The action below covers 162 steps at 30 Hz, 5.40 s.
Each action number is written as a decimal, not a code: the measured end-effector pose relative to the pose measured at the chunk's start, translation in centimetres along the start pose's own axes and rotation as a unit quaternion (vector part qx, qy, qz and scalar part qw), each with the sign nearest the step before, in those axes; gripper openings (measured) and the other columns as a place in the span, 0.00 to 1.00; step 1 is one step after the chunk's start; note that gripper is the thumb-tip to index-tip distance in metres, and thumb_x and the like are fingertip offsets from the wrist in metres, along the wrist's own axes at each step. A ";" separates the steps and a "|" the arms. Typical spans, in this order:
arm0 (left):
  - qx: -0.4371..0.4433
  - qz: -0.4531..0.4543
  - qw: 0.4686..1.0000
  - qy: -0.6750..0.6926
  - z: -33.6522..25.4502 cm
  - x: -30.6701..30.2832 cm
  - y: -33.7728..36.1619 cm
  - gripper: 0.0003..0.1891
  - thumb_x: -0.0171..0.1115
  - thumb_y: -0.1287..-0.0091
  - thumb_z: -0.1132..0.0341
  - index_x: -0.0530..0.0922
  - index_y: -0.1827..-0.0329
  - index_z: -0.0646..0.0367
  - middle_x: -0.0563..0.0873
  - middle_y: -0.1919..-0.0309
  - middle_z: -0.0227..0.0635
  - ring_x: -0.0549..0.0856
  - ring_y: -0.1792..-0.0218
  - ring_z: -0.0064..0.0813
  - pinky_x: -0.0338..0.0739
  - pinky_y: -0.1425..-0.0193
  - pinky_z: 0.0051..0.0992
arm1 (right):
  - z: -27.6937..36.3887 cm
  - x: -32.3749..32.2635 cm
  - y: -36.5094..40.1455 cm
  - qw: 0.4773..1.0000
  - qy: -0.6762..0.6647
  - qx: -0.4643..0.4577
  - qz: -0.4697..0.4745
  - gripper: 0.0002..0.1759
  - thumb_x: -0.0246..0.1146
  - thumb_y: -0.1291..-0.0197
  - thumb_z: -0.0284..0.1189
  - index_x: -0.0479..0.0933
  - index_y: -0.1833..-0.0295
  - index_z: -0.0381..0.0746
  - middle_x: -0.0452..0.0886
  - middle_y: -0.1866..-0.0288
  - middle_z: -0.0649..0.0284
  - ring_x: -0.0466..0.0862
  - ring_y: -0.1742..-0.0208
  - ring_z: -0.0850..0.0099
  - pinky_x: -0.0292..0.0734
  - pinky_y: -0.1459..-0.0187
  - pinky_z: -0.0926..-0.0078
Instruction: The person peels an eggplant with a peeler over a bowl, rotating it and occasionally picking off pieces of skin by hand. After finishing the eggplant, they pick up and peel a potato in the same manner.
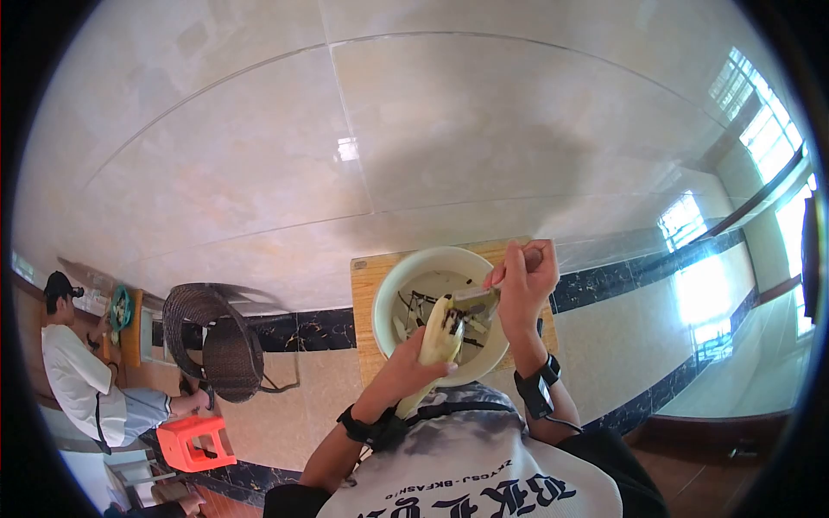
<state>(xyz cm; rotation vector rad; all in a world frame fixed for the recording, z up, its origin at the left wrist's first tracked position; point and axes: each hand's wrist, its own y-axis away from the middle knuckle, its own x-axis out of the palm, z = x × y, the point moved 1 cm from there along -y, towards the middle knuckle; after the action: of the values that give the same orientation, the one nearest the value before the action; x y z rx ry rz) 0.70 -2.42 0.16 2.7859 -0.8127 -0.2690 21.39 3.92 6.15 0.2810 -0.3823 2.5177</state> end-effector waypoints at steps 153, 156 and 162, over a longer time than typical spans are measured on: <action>-0.027 -0.027 0.961 -0.275 -2.4 -0.6 0.9 0.39 0.77 0.41 0.55 0.72 0.29 0.59 0.90 0.55 0.57 0.91 0.51 0.56 0.85 0.45 0.45 | 0.3 -0.4 1.6 0.975 -0.114 0.182 -0.057 0.14 0.64 0.28 0.23 0.64 0.60 0.41 0.69 0.78 0.67 0.70 0.83 0.77 0.72 0.82 0.72; -0.045 -0.029 0.964 -0.260 -1.6 0.0 1.6 0.39 0.77 0.42 0.54 0.72 0.28 0.58 0.90 0.54 0.56 0.91 0.50 0.56 0.85 0.44 0.45 | 0.0 -2.1 -1.4 0.971 -0.131 0.182 -0.087 0.15 0.66 0.31 0.22 0.64 0.62 0.42 0.70 0.77 0.67 0.71 0.82 0.77 0.72 0.80 0.71; -0.015 -0.085 0.982 -0.167 -1.3 0.2 0.9 0.38 0.78 0.42 0.57 0.72 0.29 0.56 0.91 0.53 0.52 0.91 0.51 0.53 0.84 0.43 0.44 | -2.2 -4.0 -2.5 0.939 -0.188 0.243 -0.153 0.14 0.67 0.28 0.25 0.66 0.62 0.44 0.70 0.77 0.68 0.72 0.80 0.74 0.71 0.78 0.69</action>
<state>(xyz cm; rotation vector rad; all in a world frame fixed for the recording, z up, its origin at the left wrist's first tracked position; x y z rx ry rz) 0.74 -3.02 1.65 2.8250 -0.6272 -0.7890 25.80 4.58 3.46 0.9469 0.1455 2.2050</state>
